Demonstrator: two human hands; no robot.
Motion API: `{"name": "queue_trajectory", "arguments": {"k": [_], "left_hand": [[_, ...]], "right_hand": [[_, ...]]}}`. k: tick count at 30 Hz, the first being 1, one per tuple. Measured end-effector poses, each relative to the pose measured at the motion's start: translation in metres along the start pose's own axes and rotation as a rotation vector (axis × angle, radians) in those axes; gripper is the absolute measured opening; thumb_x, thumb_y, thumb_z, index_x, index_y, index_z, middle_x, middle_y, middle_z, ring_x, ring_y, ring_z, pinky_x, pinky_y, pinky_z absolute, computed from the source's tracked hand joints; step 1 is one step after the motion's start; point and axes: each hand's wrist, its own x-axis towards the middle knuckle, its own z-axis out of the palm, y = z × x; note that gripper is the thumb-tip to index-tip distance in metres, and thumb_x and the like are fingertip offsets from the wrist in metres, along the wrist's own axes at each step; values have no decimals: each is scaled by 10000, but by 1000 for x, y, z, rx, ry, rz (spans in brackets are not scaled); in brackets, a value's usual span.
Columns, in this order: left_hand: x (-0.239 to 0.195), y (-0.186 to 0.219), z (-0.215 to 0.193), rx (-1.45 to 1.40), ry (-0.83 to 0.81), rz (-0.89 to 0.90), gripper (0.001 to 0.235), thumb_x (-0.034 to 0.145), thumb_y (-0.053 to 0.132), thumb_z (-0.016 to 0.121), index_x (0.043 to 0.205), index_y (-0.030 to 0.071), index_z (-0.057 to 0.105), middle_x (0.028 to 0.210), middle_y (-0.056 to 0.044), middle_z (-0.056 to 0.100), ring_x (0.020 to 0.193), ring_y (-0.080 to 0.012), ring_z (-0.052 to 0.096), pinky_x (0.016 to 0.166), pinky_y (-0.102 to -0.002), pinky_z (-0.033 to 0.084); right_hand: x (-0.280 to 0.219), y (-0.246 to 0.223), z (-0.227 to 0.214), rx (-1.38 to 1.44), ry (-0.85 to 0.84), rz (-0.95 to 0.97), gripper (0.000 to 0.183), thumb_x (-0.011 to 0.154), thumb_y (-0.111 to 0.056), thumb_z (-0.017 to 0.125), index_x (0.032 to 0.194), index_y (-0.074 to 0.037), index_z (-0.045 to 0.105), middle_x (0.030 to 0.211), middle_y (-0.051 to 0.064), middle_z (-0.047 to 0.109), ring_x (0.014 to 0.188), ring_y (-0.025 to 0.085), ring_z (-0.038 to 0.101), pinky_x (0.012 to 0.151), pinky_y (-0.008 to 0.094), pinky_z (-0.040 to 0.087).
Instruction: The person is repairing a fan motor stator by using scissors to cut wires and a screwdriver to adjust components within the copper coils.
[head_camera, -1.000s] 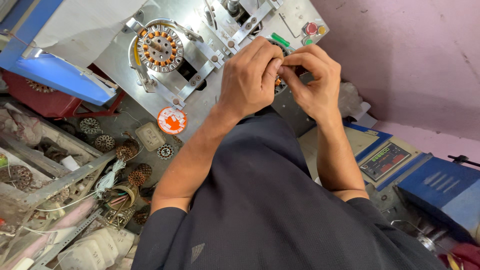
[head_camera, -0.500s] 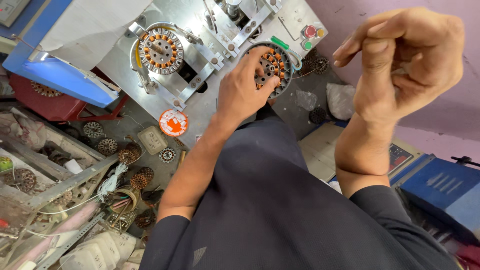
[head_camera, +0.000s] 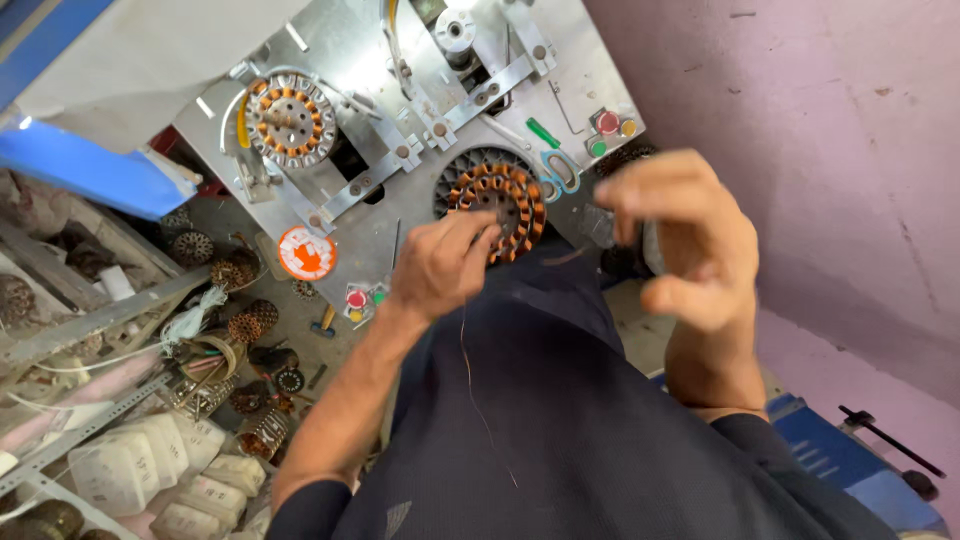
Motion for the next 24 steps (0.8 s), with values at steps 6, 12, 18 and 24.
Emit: {"name": "queue_trajectory", "arguments": {"k": [6, 12, 18, 24], "left_hand": [[8, 47, -22, -121, 85, 74, 154, 909, -14, 776, 1039, 10, 698, 955, -131, 753, 845, -269, 770, 725, -330, 605], [3, 48, -34, -177, 241, 24, 128, 939, -16, 756, 1055, 13, 712, 1030, -149, 762, 922, -255, 780, 809, -329, 622], [-56, -1, -55, -539, 487, -344, 88, 1006, 6, 704, 1072, -46, 731, 1003, -184, 751, 802, -214, 760, 716, -312, 624], [-144, -87, -105, -882, 996, -481, 88, 1018, 24, 701, 1086, -30, 686, 935, -152, 734, 740, -187, 689, 653, -294, 542]], "right_hand": [[10, 90, -29, 437, -431, 351, 1224, 780, -492, 925, 1681, -102, 192, 1665, 195, 361, 1536, 324, 403, 1324, 486, 347], [5, 83, 12, 565, -358, 308, 1216, 726, -386, 985, 1645, -114, 237, 1655, 196, 376, 1505, 324, 453, 1284, 491, 391], [16, 82, 32, 6, -324, 61, 1098, 668, -228, 979, 1579, -149, 372, 1577, 135, 402, 1474, 288, 468, 1211, 465, 449], [7, 105, 47, -309, -259, 149, 1079, 611, -285, 993, 1522, -130, 436, 1585, 127, 433, 1455, 284, 507, 1146, 450, 512]]}}
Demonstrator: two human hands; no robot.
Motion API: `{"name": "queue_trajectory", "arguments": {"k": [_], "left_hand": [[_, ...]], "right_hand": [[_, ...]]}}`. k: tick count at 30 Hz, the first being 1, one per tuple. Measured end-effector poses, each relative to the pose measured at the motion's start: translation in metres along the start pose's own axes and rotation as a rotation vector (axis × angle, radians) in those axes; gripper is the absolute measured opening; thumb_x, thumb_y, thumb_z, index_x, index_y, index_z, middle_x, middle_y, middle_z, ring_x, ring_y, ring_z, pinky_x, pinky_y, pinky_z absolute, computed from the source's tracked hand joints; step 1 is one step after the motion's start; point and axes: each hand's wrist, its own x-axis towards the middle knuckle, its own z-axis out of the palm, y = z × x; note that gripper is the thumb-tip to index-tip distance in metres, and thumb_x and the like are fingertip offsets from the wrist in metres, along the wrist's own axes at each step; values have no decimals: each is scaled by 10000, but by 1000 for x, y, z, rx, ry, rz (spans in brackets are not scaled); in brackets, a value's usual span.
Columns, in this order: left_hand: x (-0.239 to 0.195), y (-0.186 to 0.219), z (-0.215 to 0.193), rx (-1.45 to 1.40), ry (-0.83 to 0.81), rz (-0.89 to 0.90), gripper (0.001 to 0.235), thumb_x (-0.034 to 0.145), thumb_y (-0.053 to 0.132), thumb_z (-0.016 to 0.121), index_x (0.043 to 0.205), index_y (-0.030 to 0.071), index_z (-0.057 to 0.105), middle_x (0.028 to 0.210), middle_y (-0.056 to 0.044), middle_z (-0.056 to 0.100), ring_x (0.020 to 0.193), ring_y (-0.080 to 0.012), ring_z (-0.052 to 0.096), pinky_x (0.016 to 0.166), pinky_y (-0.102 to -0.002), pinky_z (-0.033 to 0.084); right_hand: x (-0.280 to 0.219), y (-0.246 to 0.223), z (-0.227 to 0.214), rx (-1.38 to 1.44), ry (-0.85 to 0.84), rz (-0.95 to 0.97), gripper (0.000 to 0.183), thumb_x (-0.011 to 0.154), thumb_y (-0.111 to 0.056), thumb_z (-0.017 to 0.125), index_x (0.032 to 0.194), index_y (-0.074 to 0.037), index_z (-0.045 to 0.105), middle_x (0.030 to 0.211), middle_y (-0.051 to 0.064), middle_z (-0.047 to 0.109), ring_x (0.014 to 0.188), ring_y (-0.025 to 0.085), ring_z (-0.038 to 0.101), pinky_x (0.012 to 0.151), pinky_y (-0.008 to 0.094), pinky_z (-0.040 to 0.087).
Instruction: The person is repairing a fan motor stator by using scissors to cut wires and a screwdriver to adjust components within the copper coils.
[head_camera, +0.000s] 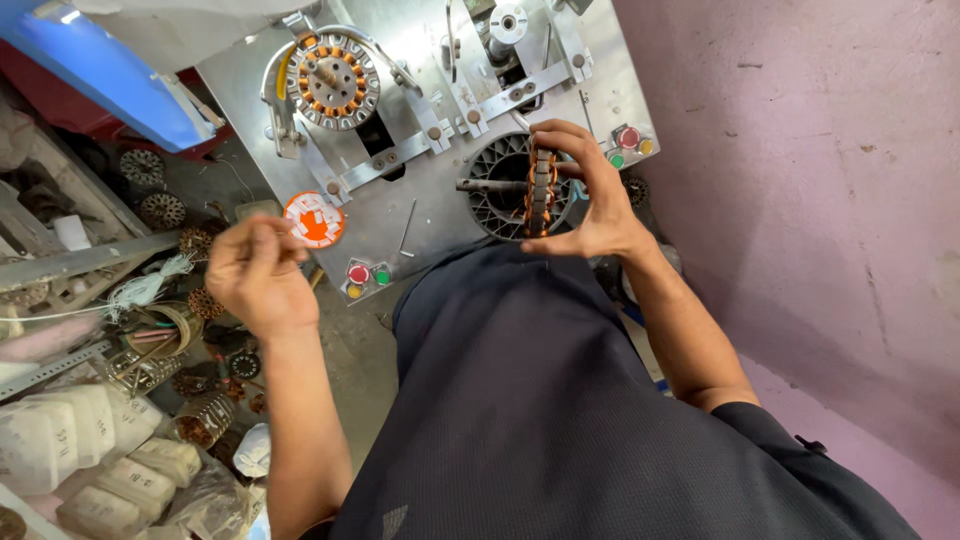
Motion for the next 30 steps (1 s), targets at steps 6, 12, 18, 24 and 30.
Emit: {"name": "queue_trajectory", "arguments": {"k": [6, 12, 18, 24, 30], "left_hand": [[13, 0, -15, -166, 383, -77, 363, 966, 12, 636, 1266, 54, 435, 1144, -187, 712, 851, -206, 716, 759, -306, 574], [-21, -34, 79, 266, -409, 39, 607, 976, -31, 652, 1480, 68, 329, 1413, -180, 608, 819, -163, 681, 743, -307, 593], [-29, -72, 143, 586, -918, 37, 691, 854, -34, 654, 1477, 74, 375, 1356, -169, 653, 830, -180, 736, 743, -304, 604], [-15, -81, 134, 587, -964, 52, 566, 881, -17, 680, 1406, 73, 489, 1101, -111, 755, 868, -171, 754, 772, -308, 602], [-21, -84, 129, 610, -949, 86, 480, 844, -7, 722, 1296, 90, 593, 992, -56, 719, 693, -129, 686, 620, -274, 550]], "right_hand": [[-1, 20, 29, -304, 97, -38, 1049, 573, -350, 984, 1463, -88, 495, 1507, 146, 534, 1444, 337, 480, 1219, 480, 398], [-7, 32, 34, -384, 101, -42, 1078, 577, -360, 993, 1485, -88, 480, 1522, 127, 523, 1497, 356, 401, 1276, 496, 303], [-13, 36, 40, -201, 100, 35, 1106, 615, -392, 987, 1531, -98, 440, 1567, 179, 442, 1514, 355, 413, 1274, 473, 342], [-13, 42, 47, -117, 156, -11, 1071, 601, -320, 979, 1517, -88, 476, 1553, 150, 498, 1516, 340, 443, 1292, 456, 335], [-11, 42, 48, -51, 143, -26, 1048, 595, -298, 980, 1495, -74, 491, 1533, 127, 522, 1500, 323, 459, 1291, 447, 339]]}}
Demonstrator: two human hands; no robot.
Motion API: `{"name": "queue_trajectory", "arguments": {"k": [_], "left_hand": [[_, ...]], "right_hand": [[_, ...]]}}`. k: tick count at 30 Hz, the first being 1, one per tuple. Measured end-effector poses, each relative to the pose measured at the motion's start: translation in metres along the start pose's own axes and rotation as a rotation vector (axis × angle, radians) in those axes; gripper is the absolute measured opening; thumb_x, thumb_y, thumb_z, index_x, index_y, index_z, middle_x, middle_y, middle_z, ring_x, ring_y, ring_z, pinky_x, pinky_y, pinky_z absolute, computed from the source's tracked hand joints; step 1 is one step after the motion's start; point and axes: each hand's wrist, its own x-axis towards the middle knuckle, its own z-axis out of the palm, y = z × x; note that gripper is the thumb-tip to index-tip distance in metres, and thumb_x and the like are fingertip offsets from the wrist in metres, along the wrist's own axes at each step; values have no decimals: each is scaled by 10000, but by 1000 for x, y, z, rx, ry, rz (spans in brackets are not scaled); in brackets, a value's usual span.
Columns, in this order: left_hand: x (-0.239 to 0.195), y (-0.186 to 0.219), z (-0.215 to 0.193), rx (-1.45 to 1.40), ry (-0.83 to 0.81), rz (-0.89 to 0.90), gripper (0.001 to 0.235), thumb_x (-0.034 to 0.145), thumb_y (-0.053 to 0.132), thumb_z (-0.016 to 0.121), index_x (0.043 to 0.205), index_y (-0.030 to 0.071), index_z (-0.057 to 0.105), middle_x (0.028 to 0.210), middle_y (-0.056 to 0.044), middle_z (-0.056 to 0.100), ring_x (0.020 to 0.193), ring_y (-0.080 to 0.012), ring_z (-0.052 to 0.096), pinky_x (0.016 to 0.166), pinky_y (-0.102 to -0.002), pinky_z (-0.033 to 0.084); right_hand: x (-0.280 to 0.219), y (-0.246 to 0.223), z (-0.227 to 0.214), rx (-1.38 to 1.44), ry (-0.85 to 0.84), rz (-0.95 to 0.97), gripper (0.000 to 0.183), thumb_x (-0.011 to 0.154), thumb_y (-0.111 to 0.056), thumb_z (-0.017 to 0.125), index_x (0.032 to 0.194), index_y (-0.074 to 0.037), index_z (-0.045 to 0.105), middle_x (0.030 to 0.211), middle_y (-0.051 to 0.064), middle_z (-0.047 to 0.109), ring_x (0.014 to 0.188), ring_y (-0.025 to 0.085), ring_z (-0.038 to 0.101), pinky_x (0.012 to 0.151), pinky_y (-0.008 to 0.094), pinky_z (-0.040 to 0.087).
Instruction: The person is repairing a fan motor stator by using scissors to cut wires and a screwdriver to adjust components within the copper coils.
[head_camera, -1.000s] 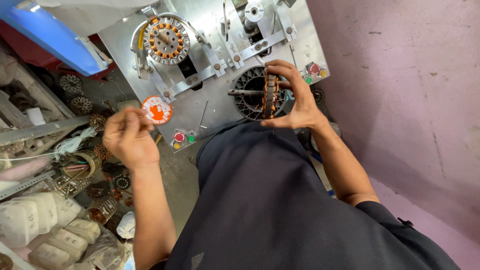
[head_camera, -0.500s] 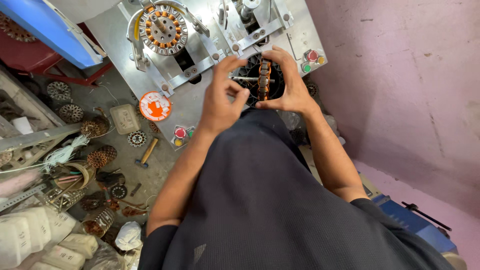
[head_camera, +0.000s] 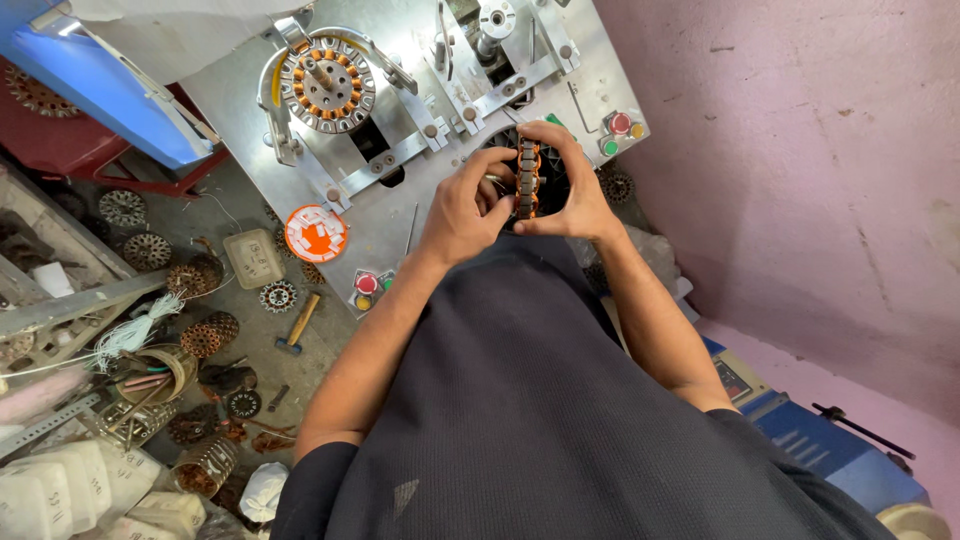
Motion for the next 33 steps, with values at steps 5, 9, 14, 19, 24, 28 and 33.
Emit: {"name": "queue_trajectory", "arguments": {"k": [5, 9, 14, 19, 24, 28, 33], "left_hand": [[-4, -1, 0, 32, 27, 14, 455, 870, -10, 737, 1292, 114, 619, 917, -34, 706, 660, -136, 659, 622, -287, 539], [-9, 2, -12, 161, 49, 75, 418, 924, 13, 697, 1319, 114, 602, 894, -44, 694, 722, -216, 687, 682, -351, 555], [-15, 7, -35, 278, -42, 82, 397, 939, 15, 610, 1329, 82, 572, 984, -93, 679, 851, -313, 700, 748, -428, 552], [-34, 13, -75, 493, -94, -40, 269, 904, -14, 595, 1140, 79, 682, 1018, -146, 656, 864, -397, 656, 720, -482, 516], [-56, 13, -103, 516, -1, -83, 131, 906, -6, 617, 979, 57, 705, 1001, -120, 647, 900, -365, 661, 755, -460, 520], [-63, 9, -105, 650, 45, -99, 112, 898, -11, 645, 971, 48, 705, 988, -118, 631, 993, -347, 639, 842, -457, 510], [-49, 14, -85, 594, 177, 45, 230, 876, 4, 660, 1098, 32, 715, 1128, -90, 669, 1087, -327, 594, 979, -453, 465]], "right_hand": [[6, -8, -6, -85, -91, 42, 1049, 559, -289, 979, 1479, -65, 528, 1501, 125, 554, 1480, 319, 486, 1307, 472, 313], [11, -13, -6, -91, -115, 69, 1051, 550, -286, 964, 1481, -71, 526, 1507, 120, 558, 1483, 318, 488, 1297, 468, 333], [10, -15, -5, -58, -110, 97, 1082, 549, -278, 980, 1501, -89, 501, 1542, 127, 521, 1500, 322, 460, 1291, 461, 344], [7, -12, -7, -58, -132, 106, 1102, 556, -251, 997, 1520, -106, 485, 1577, 112, 506, 1534, 317, 440, 1320, 469, 318], [8, -11, -7, -69, -150, 99, 1120, 562, -242, 1002, 1535, -114, 464, 1599, 102, 493, 1550, 314, 428, 1333, 470, 308], [6, -15, -9, -92, -186, 118, 1149, 570, -259, 1004, 1558, -115, 436, 1623, 115, 465, 1563, 326, 415, 1337, 473, 308], [5, -26, -13, -187, -222, 87, 1219, 634, -402, 987, 1614, -80, 338, 1675, 180, 339, 1585, 383, 319, 1327, 516, 265]]}}
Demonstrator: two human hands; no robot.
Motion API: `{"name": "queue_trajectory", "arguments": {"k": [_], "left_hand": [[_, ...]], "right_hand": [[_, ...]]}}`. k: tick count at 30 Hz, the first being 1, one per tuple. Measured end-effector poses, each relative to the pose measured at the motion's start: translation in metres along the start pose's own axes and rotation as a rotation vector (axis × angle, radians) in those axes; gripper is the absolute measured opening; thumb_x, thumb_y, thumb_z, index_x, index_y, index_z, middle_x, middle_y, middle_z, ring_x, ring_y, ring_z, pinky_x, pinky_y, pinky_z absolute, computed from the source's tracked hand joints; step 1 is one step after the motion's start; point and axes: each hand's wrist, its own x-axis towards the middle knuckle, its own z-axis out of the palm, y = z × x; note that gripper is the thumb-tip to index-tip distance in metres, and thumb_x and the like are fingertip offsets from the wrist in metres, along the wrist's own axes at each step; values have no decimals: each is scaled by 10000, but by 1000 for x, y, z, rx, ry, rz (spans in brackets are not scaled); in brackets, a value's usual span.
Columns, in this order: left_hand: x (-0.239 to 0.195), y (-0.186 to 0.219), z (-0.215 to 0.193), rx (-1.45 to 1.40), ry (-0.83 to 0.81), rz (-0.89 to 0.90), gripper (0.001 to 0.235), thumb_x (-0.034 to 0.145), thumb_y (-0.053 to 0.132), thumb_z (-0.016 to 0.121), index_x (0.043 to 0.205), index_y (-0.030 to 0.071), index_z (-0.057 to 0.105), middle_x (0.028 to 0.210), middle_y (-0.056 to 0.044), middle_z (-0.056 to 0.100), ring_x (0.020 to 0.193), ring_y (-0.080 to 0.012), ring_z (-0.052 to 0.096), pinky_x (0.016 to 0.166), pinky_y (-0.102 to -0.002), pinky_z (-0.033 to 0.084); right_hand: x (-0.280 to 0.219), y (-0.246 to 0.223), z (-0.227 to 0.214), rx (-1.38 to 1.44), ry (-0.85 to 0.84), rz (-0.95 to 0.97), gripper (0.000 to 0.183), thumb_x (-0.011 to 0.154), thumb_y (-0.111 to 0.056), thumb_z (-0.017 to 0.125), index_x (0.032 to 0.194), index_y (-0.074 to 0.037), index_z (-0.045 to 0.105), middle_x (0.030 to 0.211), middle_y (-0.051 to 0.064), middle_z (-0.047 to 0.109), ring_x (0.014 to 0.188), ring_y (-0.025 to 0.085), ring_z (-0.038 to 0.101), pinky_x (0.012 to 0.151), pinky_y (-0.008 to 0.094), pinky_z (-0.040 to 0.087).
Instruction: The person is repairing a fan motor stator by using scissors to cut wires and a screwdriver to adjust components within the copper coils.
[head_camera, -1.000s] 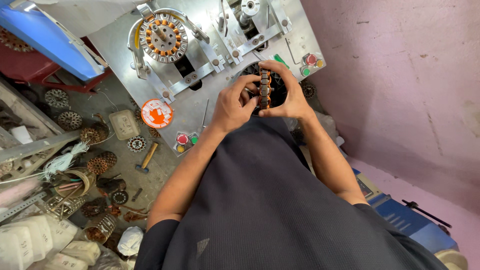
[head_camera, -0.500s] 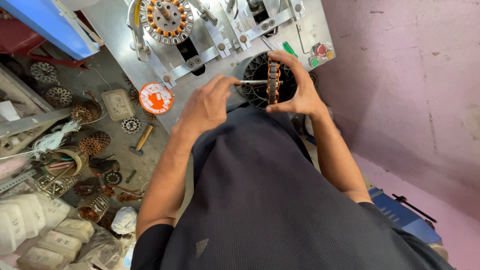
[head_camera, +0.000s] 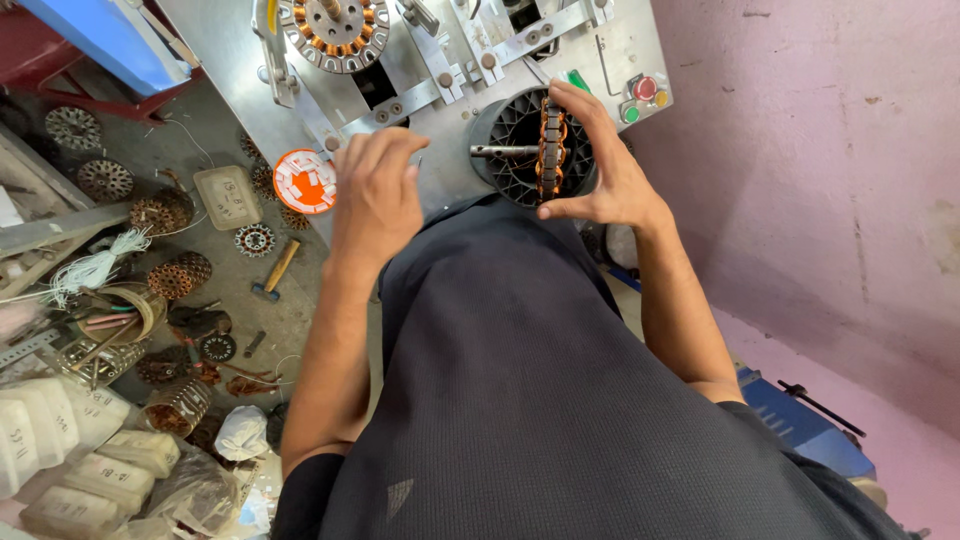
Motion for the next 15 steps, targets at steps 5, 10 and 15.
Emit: {"name": "queue_trajectory", "arguments": {"k": [5, 10, 15], "left_hand": [[29, 28, 49, -339, -14, 61, 223, 900, 115, 751, 1103, 40, 695, 1169, -89, 662, 1093, -303, 579, 1007, -402, 463], [40, 22, 64, -350, -71, 124, 123, 878, 106, 765, 958, 72, 678, 1115, -75, 692, 1087, -299, 601, 997, -389, 459], [26, -12, 19, -398, -319, 51, 76, 934, 92, 688, 955, 37, 640, 925, -95, 676, 932, -287, 642, 872, -398, 467]], "right_hand": [[-4, -20, 4, -18, 122, -13, 1050, 748, -450, 925, 1594, -101, 411, 1678, 174, 365, 1599, 372, 359, 1340, 546, 327], [-11, -46, 9, -127, 250, -9, 649, 869, -309, 883, 1430, -113, 621, 1620, 158, 441, 1585, 364, 391, 1289, 526, 375], [-7, -58, 29, -439, 238, -72, 467, 888, -130, 849, 1330, -132, 701, 1590, 171, 444, 1561, 416, 301, 1290, 585, 280]]}}
